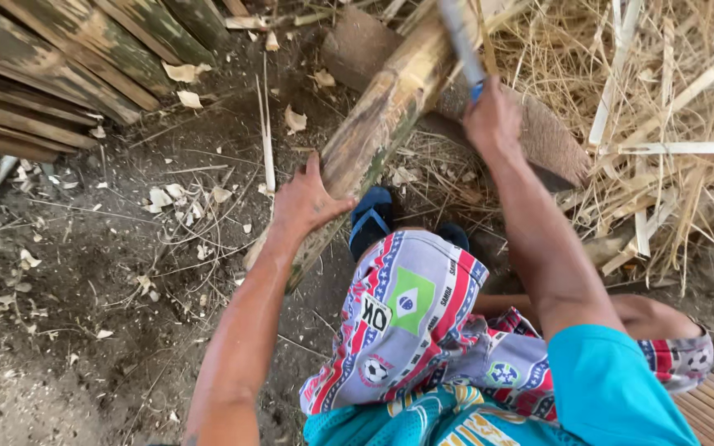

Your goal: The person uses a machete to shave the outer layer off a bamboo pole, repeatedly striking and scraping the surface to remove the green skin. The bamboo is held steady against a wooden support while the person works along its length.

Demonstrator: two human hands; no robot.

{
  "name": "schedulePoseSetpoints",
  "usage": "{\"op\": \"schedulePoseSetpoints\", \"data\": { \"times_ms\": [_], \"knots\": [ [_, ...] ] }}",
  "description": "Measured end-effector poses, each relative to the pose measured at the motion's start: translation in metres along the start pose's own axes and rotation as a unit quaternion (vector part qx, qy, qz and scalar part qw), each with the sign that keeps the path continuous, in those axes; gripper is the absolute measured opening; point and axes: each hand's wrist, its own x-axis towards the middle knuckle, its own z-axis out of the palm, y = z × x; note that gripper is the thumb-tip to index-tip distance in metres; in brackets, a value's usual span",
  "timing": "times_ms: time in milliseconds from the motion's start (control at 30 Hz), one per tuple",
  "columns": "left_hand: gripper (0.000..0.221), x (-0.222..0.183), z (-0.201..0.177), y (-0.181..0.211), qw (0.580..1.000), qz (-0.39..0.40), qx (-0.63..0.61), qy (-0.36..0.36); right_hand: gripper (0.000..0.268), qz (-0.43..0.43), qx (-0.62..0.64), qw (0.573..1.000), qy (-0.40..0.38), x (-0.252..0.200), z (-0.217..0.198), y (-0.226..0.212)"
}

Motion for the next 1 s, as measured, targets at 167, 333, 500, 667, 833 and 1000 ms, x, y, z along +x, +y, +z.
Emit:
{"op": "schedulePoseSetpoints", "data": {
  "times_ms": [167,333,500,667,833,1000],
  "knots": [
    [0.123,0.006,-0.006,-0.003,0.999,-0.003,-0.045,-0.020,0.023,-0.051,-0.080,0.994,-0.058,-0.024,0.018,-0.033],
    [0.102,0.017,0.001,-0.014,0.997,0.023,-0.051,-0.057,0.013,-0.224,-0.290,0.911,-0.187,-0.063,0.050,-0.056],
    [0.118,0.016,-0.007,-0.005,0.997,-0.021,-0.064,-0.049,0.025,-0.006,0.016,0.998,-0.061,-0.012,0.009,-0.033],
    [0.122,0.017,-0.008,0.001,0.996,-0.025,-0.053,-0.069,0.014,-0.148,-0.251,0.947,-0.136,-0.032,0.030,-0.032],
    [0.120,0.019,-0.007,-0.002,0.996,-0.027,-0.059,-0.066,0.024,-0.106,-0.119,0.985,-0.065,-0.019,0.024,-0.021],
    [0.119,0.017,-0.009,0.006,0.996,-0.009,-0.070,-0.055,0.017,-0.079,-0.106,0.988,-0.084,-0.024,0.019,-0.002]
  ]
}}
